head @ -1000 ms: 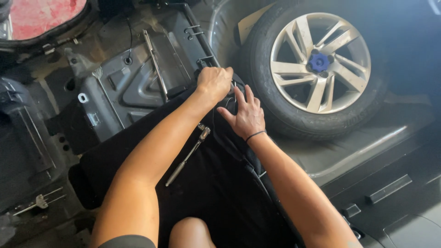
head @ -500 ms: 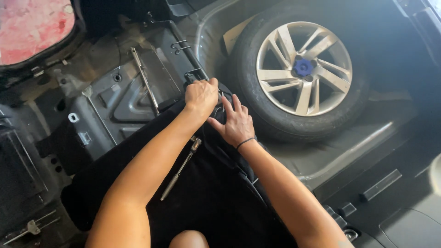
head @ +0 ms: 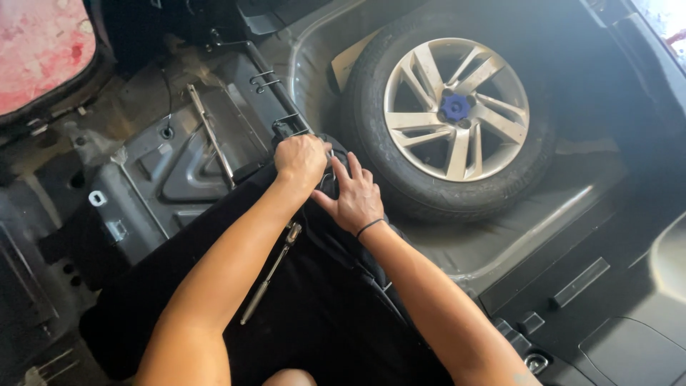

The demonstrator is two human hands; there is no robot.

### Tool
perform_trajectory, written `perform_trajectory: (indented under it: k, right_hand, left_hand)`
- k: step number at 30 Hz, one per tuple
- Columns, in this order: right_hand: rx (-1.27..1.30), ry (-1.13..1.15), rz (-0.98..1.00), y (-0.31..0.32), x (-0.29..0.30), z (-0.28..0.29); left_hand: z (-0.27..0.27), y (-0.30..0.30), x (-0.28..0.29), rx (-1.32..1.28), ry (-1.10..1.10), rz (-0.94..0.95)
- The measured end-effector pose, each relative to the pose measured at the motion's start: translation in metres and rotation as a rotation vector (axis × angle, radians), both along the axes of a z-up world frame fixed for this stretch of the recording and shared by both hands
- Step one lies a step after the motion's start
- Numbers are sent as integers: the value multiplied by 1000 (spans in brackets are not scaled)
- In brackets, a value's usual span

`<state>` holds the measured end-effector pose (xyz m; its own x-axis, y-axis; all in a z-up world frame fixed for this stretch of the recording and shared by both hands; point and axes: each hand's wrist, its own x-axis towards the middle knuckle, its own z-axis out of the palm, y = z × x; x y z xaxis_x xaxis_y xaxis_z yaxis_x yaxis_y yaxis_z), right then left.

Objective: The person uses a ratchet wrench to tighten bolts on a black fabric cover inside a car trunk. They then adjust the cover and secure it with clips.

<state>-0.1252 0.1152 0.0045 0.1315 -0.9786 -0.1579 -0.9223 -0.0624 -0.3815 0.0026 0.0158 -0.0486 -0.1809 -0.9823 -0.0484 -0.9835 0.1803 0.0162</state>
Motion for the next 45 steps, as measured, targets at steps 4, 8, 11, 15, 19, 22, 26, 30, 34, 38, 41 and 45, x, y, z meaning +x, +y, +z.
perform_trajectory:
  k: [4,8,11,15,19,22,26,30,34,38,41,45]
  right_hand:
    - [15,-4,4,1,-1,-3]
    - [4,-8,1,-1,1,4]
    - [32,-20,-5,-1,1,2]
    - [13,-20,-10,-1,1,-1]
    - [19,-29,-14,1,2,1]
    - [-60,-6,-8,2,2,-4]
    - [-83,-4,-6,3,2,-6]
    - [-65,-10,-16,1,0,-4]
    - [-49,-21,-24,1,-1,-4]
    - [-66,-23,-16,3,-1,-1]
    - [-81,-23,-4,1,-2,2]
    - [-74,-20,-8,0,-5,-5]
  left_hand:
    - [13,5,-1,6,49,-98]
    - [16,-7,0,108,30,-9]
    - [31,3,-7,116,-16,25]
    - [11,-6,-4,194,63,78]
    - [30,-15,11,321,179,230]
    - [75,4,14,363,229,209]
    - [44,7,18,267,271,55]
    - [12,-2,8,106,210,100]
    - [50,4,10,199,165,101]
    - [41,7,14,127,246,-91]
    - [36,3,11,85,254,-9]
    - [27,12,11,33,322,-92]
